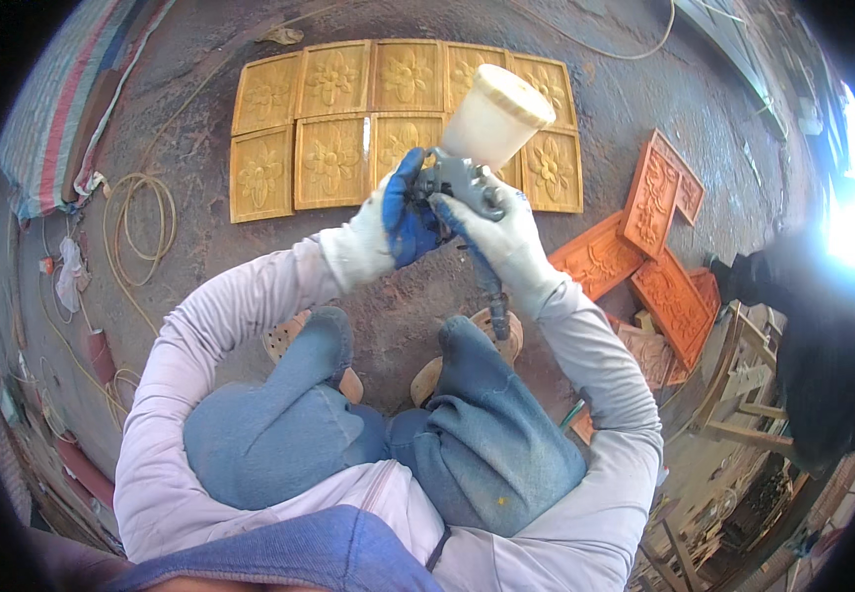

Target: The person arranges several carved wooden panels on the floor, then uses a spray gun to apply a clear or light-colored finish to them. After spraying, the person repositions the panels and continues spraying additional panels.

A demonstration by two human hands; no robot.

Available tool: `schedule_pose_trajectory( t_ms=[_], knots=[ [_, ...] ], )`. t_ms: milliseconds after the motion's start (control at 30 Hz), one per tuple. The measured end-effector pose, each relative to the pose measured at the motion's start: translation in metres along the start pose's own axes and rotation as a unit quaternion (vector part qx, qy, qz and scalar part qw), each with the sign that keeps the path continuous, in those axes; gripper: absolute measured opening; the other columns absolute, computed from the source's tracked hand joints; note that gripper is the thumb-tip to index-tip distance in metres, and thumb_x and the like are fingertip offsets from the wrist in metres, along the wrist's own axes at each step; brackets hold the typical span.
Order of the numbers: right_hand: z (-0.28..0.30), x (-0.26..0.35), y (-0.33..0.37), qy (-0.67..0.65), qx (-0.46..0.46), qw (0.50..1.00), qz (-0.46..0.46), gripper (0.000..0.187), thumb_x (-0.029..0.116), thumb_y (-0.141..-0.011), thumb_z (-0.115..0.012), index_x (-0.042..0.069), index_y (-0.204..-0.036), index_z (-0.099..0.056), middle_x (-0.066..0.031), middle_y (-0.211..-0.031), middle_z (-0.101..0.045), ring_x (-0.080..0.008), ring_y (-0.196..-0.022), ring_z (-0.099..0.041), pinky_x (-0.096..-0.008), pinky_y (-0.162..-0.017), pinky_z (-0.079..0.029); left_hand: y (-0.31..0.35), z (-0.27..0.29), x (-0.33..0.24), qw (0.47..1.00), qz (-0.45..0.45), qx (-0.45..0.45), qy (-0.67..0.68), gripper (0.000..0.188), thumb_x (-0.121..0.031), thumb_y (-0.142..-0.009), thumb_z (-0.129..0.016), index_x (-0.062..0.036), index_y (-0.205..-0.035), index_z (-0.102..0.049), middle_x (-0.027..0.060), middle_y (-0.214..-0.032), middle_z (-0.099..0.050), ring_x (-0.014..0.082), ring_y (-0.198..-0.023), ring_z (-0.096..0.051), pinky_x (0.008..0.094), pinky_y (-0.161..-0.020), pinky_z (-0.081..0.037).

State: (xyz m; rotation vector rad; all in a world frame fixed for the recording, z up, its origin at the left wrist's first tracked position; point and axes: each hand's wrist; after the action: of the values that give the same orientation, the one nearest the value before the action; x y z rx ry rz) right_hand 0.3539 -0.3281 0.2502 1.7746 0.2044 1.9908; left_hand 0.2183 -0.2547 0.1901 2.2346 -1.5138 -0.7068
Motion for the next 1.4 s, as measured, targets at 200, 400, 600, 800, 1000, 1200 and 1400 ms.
schedule_pose_trajectory(
  t_ms=[200, 400, 600, 800, 1000, 1200, 1400],
  knots=[
    [-0.006, 0.007, 0.011, 0.206, -0.024, 0.965, 0.157, 0.037, 0.015, -0.093, -0.067, 0.000, -0.127, -0.058, -0.0150, -0.096, -0.070, -0.0162, -0.082, -0.069, -0.0291, -0.076, -0.053, -0.017, 0.028, 0.009, 0.988, -0.044, 0.029, 0.144, 0.042, -0.042, -0.102, -0.042, -0.0081, -0.113, -0.064, 0.0088, -0.100, -0.071, 0.0213, -0.090, -0.070, 0.0346, -0.079, -0.060],
    [-0.006, 0.028, 0.017, 0.431, -0.121, 0.851, 0.276, 0.027, 0.008, -0.093, -0.060, 0.003, -0.119, -0.056, -0.0206, -0.091, -0.066, -0.0378, -0.083, -0.067, -0.0418, -0.071, -0.054, -0.006, 0.023, 0.004, 0.988, -0.052, -0.003, 0.143, 0.035, -0.037, -0.102, -0.045, -0.0093, -0.114, -0.064, 0.0086, -0.104, -0.071, 0.0199, -0.089, -0.070, 0.0318, -0.073, -0.058],
    [0.006, 0.032, 0.006, 0.471, -0.046, 0.841, 0.262, 0.011, 0.015, -0.093, -0.057, 0.006, -0.099, -0.060, -0.0145, -0.084, -0.060, -0.0373, -0.078, -0.063, -0.0434, -0.065, -0.050, -0.012, 0.032, 0.007, 0.986, -0.064, -0.048, 0.146, 0.036, -0.042, -0.100, -0.050, -0.0108, -0.109, -0.066, 0.0062, -0.098, -0.071, 0.0168, -0.083, -0.068, 0.0304, -0.072, -0.056],
    [0.005, 0.049, 0.009, 0.577, 0.035, 0.786, 0.222, 0.017, 0.014, -0.083, -0.065, 0.008, -0.096, -0.056, -0.0128, -0.088, -0.061, -0.0337, -0.082, -0.064, -0.0422, -0.065, -0.049, -0.013, 0.034, 0.017, 0.982, -0.087, -0.121, 0.120, 0.035, -0.050, -0.097, -0.053, -0.0167, -0.095, -0.063, 0.0000, -0.078, -0.063, 0.0131, -0.064, -0.060, 0.0280, -0.056, -0.050],
    [0.005, 0.054, 0.008, 0.559, 0.044, 0.791, 0.245, 0.014, 0.011, -0.084, -0.065, 0.008, -0.094, -0.056, -0.0115, -0.082, -0.061, -0.0341, -0.076, -0.064, -0.0412, -0.064, -0.049, -0.015, 0.055, 0.023, 0.991, -0.111, -0.060, 0.033, 0.032, -0.044, -0.098, -0.054, -0.0144, -0.106, -0.063, 0.0029, -0.093, -0.067, 0.0145, -0.077, -0.063, 0.0274, -0.063, -0.052],
    [0.005, 0.051, -0.002, 0.554, 0.074, 0.792, 0.246, 0.014, 0.014, -0.085, -0.064, 0.007, -0.092, -0.054, -0.0132, -0.082, -0.061, -0.0356, -0.075, -0.063, -0.0434, -0.064, -0.049, -0.012, 0.050, 0.017, 0.987, -0.070, -0.057, 0.135, 0.033, -0.046, -0.097, -0.053, -0.0166, -0.107, -0.064, 0.0039, -0.097, -0.067, 0.0159, -0.081, -0.064, 0.0306, -0.063, -0.052],
    [0.003, 0.044, -0.003, 0.550, 0.089, 0.788, 0.262, 0.015, 0.015, -0.087, -0.064, 0.007, -0.095, -0.054, -0.0148, -0.083, -0.063, -0.0368, -0.078, -0.064, -0.0434, -0.066, -0.050, -0.018, 0.068, 0.020, 0.990, -0.071, -0.035, 0.120, 0.035, -0.047, -0.097, -0.051, -0.0163, -0.108, -0.066, 0.0060, -0.099, -0.071, 0.0191, -0.082, -0.068, 0.0312, -0.064, -0.052]
  ],
)
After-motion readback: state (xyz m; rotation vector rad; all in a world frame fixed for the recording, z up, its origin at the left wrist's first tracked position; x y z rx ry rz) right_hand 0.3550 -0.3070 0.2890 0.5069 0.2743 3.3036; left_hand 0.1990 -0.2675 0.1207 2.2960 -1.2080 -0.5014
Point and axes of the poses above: each hand's wrist, its own y-axis away from the middle knuckle, its own z-axis out of the back of the hand, x = y × z
